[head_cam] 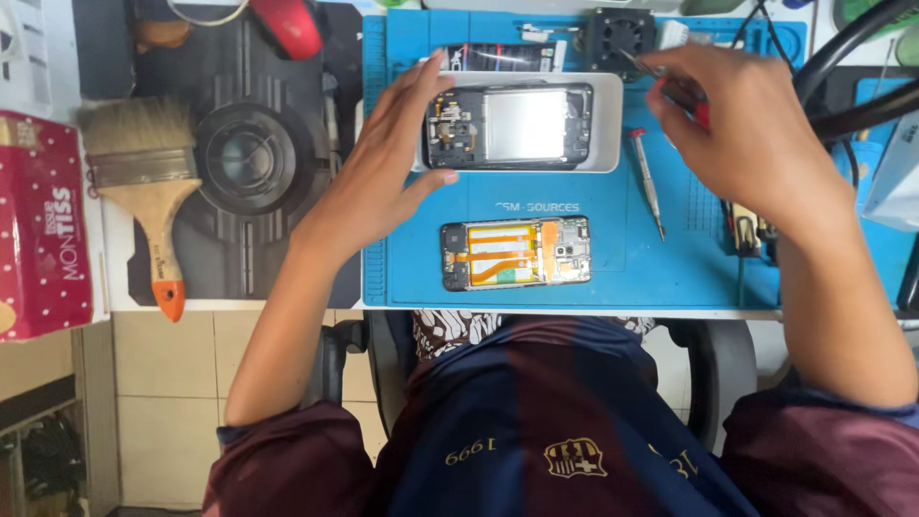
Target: The person removes the SIM tray, unscrews the back cover, and separates the back cover from the main body of a smartphone. They then disconnect internal ribbon cables and remove the battery from the chassis.
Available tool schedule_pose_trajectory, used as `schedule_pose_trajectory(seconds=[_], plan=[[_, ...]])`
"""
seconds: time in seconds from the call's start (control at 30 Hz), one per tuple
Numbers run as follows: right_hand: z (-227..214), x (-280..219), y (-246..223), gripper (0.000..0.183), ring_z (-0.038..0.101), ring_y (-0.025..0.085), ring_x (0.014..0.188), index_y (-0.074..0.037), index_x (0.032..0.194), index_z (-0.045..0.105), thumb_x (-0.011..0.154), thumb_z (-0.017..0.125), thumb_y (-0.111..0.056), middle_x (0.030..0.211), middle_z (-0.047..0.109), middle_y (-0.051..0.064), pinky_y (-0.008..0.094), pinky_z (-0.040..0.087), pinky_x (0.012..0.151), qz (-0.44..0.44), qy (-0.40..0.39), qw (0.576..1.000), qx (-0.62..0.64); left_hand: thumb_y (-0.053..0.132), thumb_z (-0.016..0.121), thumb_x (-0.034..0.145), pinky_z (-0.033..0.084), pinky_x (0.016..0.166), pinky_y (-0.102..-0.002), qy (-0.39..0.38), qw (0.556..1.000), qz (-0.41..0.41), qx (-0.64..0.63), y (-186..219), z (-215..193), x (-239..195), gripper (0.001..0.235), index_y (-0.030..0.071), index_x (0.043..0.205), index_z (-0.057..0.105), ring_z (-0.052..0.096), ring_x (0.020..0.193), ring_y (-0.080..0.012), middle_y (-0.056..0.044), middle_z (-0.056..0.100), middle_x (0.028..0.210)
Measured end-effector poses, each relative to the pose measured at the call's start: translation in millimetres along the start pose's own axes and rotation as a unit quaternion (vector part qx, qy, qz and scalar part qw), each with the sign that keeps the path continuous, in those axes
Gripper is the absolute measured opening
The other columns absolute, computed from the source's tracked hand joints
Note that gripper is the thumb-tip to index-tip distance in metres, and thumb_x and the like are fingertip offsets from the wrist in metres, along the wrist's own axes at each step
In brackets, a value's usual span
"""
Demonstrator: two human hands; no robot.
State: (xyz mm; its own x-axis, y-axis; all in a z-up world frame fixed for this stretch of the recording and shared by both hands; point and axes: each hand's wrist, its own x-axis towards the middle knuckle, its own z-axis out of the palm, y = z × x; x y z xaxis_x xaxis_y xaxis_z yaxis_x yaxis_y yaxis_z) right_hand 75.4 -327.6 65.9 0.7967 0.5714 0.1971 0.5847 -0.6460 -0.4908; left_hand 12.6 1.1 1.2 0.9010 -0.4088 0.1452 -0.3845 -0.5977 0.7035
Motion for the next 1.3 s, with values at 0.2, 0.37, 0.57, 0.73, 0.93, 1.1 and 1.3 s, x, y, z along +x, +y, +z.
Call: schedule_pose_trajectory(seconds=[0.2,0.37,0.57,0.73,0.93,1.1,1.3], plan=[[2.1,-56.9,5.6,0.044,0.066,0.039,0.086,0.003,0.133,0.064,0.089,0.064,0.01,0.101,0.066,0.023,0.045,0.053,0.073,0.127,-0.02,0.992,0.009,0.016,0.083,0.097,0.03,0.13,-0.049,0.056,0.998,0.004,0.008,11.1,5.9,-18.4,0.09,0.008,0.165,0.024,0.028,0.158,-0.038,-0.021,0.036,0.165],[27.7,-88.8,16.4,0.038,0.064,0.038,0.087,-0.002,0.131,0.069,0.094,0.071,0.005,0.11,0.062,0.022,0.046,0.052,0.078,0.153,-0.003,0.988,-0.033,0.032,0.084,0.094,0.045,0.112,-0.044,0.017,0.999,-0.02,0.041,40.9,22.9,-44.3,0.07,0.011,0.15,0.048,0.052,0.13,-0.0289,-0.009,0.059,0.133],[50.1,-108.3,26.9,0.039,0.064,0.038,0.114,-0.002,0.132,0.069,0.094,0.068,0.008,0.123,0.06,0.02,0.047,0.054,0.092,0.13,0.028,0.985,-0.11,0.039,0.081,0.074,0.047,0.101,-0.048,-0.002,0.988,0.091,0.123,75.0,42.5,-36.9,0.083,-0.001,0.141,0.052,0.056,0.121,-0.0357,-0.018,0.058,0.13],[51.7,-114.1,28.1,0.041,0.062,0.036,0.119,-0.004,0.135,0.068,0.095,0.066,0.008,0.127,0.06,0.018,0.045,0.054,0.098,0.132,0.045,0.986,-0.091,0.035,0.082,0.083,0.048,0.102,-0.046,0.029,0.993,0.099,0.064,94.3,-5.0,-62.2,0.071,0.001,0.139,0.057,0.06,0.12,-0.0342,-0.015,0.06,0.131],[49.6,-111.0,27.2,0.043,0.061,0.037,0.117,-0.003,0.134,0.068,0.093,0.068,0.009,0.13,0.059,0.018,0.045,0.053,0.097,0.124,0.044,0.987,-0.087,0.035,0.082,0.084,0.048,0.102,-0.046,0.106,0.991,0.03,0.076,93.5,-34.7,-110.1,0.07,0.001,0.139,0.057,0.059,0.121,-0.034,-0.015,0.06,0.131],[50.2,-110.9,26.8,0.042,0.062,0.036,0.117,-0.003,0.132,0.069,0.093,0.069,0.009,0.13,0.059,0.018,0.045,0.053,0.096,0.126,0.047,0.987,-0.089,0.034,0.082,0.085,0.048,0.103,-0.046,0.133,0.988,0.002,0.073,99.9,-56.6,-133.3,0.069,0.001,0.139,0.057,0.059,0.122,-0.0338,-0.015,0.06,0.131],[48.7,-111.3,27.8,0.038,0.063,0.035,0.116,-0.003,0.131,0.07,0.095,0.069,0.008,0.127,0.059,0.017,0.044,0.054,0.095,0.124,0.042,0.988,-0.084,0.034,0.083,0.086,0.048,0.103,-0.046,0.145,0.986,-0.018,0.078,98.1,-62.1,-159.1,0.067,0.002,0.139,0.057,0.059,0.123,-0.0336,-0.014,0.061,0.132]])
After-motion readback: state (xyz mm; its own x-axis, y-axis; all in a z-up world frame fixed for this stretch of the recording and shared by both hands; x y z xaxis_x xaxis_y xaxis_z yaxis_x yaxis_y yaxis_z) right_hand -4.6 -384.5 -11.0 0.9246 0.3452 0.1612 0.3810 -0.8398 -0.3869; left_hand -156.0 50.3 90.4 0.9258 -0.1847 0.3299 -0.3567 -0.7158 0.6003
